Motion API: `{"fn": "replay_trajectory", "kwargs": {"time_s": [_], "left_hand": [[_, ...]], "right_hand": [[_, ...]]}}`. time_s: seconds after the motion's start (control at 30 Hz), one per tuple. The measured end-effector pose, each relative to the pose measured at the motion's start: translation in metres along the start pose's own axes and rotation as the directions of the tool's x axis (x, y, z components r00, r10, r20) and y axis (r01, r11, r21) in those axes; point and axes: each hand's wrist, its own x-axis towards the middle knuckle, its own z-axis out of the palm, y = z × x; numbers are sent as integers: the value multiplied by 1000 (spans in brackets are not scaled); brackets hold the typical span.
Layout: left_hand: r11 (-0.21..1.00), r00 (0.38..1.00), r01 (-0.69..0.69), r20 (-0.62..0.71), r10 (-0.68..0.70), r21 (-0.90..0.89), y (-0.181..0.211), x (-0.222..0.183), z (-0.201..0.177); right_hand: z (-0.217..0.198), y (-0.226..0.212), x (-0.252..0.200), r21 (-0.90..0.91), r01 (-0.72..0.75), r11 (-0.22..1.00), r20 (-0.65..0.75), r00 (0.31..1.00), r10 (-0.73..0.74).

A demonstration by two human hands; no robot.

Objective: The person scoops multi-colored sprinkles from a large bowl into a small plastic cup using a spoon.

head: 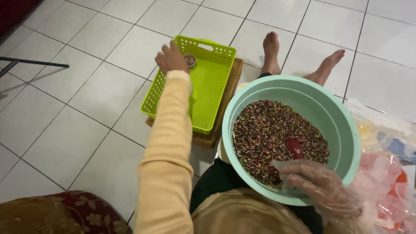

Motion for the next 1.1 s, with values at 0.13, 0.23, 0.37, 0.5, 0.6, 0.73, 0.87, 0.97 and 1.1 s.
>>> {"fn": "replay_trajectory", "kwargs": {"time_s": [0.13,0.23,0.37,0.5,0.6,0.73,0.87,0.97,1.1], "left_hand": [[998,953,56,296,-63,31,-18,6,9],[1000,973,-3,229,9,-25,-27,7,36],[997,982,3,190,12,-76,-23,5,27],[993,960,-34,274,63,-109,-27,10,27],[996,958,-75,274,87,-55,-33,17,46],[944,979,-196,-5,202,-265,-11,5,10],[576,835,-537,-288,469,-616,53,-89,-130],[311,645,-714,-416,641,-628,70,-154,-158],[272,665,-555,-223,713,-787,96,-243,-195]], "right_hand": [[1,-3,1,-190,162,968,95,985,-147],[2,1,0,-258,263,930,128,963,-237],[-3,7,5,-395,347,850,186,937,-296],[3,2,3,-366,454,812,195,891,-410],[0,5,3,-522,724,451,411,677,-611],[-4,4,0,-455,500,737,169,861,-480],[-8,-9,-13,-642,623,447,295,739,-606],[0,-14,-19,-542,710,449,219,635,-741],[1,-8,-37,-508,736,449,196,606,-771]]}}
